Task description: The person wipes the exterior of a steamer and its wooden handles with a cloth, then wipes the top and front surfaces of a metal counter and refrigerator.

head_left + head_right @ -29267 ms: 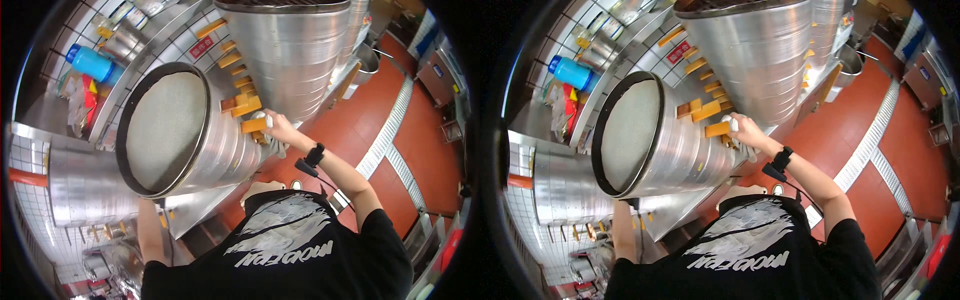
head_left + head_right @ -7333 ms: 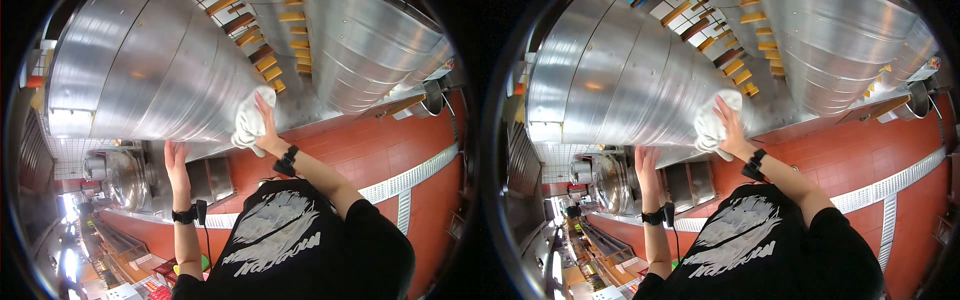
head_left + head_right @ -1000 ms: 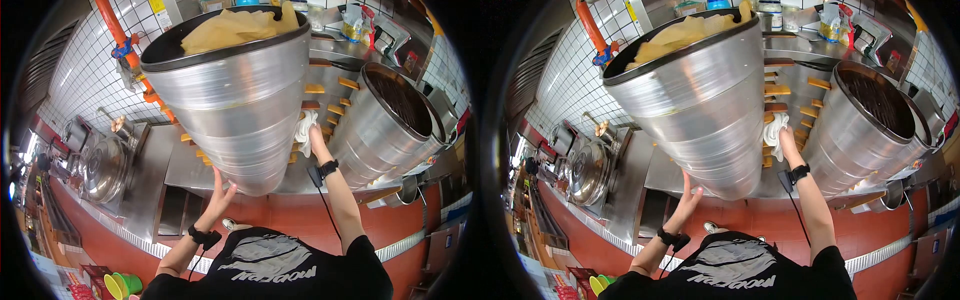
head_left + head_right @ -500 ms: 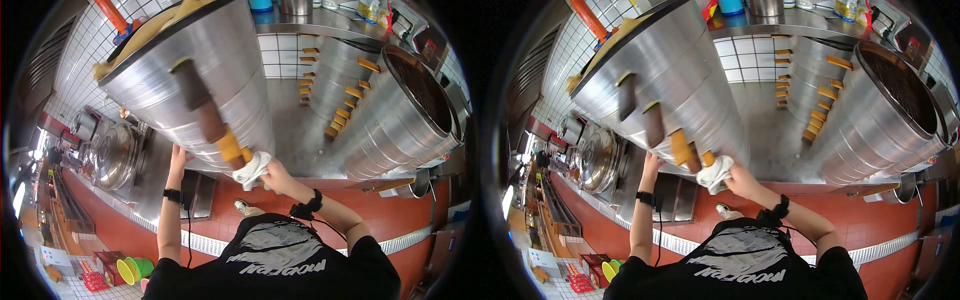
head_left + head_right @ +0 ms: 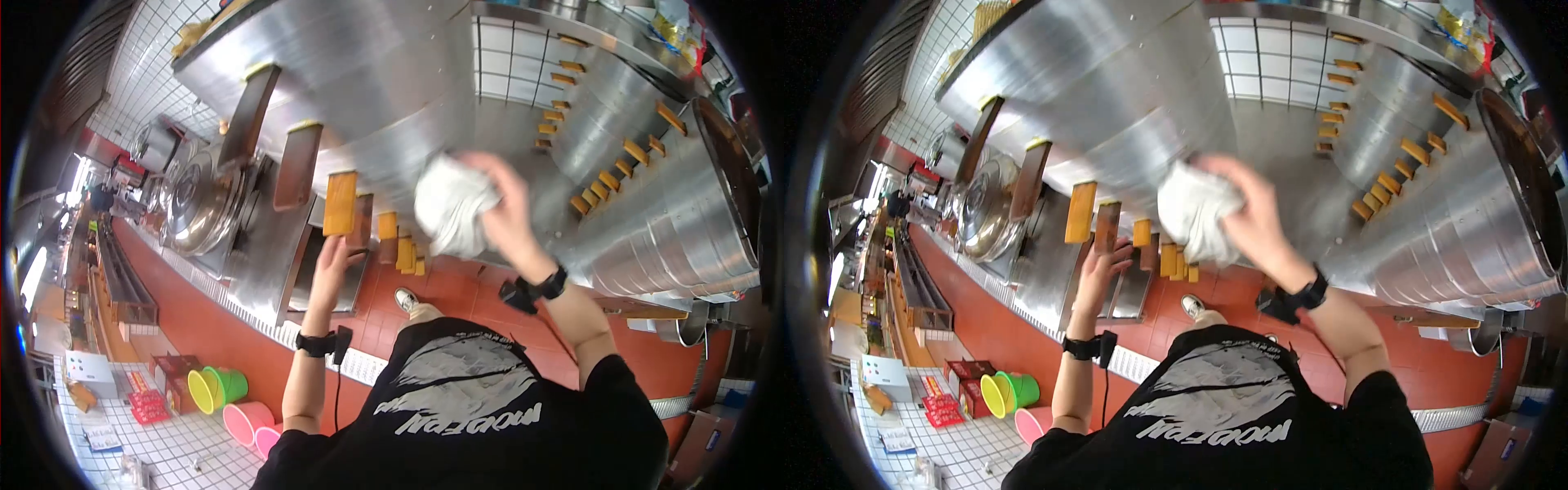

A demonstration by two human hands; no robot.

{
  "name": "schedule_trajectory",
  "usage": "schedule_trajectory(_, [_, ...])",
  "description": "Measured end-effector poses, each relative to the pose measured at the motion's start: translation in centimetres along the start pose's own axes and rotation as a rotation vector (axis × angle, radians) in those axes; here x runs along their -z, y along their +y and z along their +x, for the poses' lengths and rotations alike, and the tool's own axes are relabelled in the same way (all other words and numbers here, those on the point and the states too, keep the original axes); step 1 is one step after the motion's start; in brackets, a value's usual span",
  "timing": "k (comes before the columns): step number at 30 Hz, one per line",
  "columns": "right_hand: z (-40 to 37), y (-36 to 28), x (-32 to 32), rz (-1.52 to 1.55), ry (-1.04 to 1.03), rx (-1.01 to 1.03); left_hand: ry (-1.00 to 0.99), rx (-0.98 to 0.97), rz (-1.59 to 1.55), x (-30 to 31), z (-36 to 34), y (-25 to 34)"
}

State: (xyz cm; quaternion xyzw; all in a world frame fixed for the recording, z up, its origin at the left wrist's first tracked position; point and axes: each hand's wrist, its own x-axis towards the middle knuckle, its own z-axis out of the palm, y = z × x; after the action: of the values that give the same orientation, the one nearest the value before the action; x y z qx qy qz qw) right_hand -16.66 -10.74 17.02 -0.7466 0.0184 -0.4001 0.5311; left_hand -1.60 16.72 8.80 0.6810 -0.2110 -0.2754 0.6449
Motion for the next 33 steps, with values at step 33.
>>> schedule_trajectory(33, [-24.1,25.2,-6.3,-0.911,-0.571,-0.013,0.075,0.26,0.391,-7.9,0.6,1.3])
